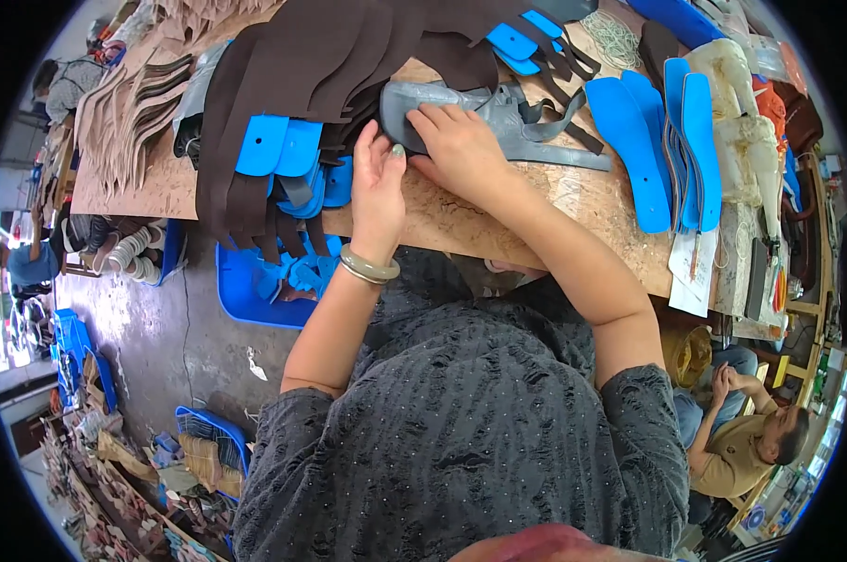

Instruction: Assembling shoe components by attaching leather pieces to a sole template.

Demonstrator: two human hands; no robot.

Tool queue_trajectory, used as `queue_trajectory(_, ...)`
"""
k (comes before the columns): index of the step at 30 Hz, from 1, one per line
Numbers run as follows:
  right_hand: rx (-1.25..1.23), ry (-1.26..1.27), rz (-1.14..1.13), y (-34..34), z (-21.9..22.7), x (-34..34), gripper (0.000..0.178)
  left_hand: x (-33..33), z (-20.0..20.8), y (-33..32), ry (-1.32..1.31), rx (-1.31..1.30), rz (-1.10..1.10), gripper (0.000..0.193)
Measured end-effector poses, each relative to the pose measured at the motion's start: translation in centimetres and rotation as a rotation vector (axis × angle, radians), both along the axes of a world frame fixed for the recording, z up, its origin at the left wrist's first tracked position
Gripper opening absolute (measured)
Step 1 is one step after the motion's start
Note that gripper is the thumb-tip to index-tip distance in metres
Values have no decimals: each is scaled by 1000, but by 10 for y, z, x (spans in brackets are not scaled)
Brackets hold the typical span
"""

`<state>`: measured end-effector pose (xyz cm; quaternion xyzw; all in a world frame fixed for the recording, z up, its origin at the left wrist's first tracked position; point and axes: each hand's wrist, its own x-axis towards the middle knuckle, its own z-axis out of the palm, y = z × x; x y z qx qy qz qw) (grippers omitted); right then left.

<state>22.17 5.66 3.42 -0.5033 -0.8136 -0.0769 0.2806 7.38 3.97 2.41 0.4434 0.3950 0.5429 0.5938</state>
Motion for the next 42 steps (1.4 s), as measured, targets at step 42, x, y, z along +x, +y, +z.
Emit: queue_trajectory(42,-374,913,-31,30,33,82,24,51,12,-24,-307,-370,-320,59)
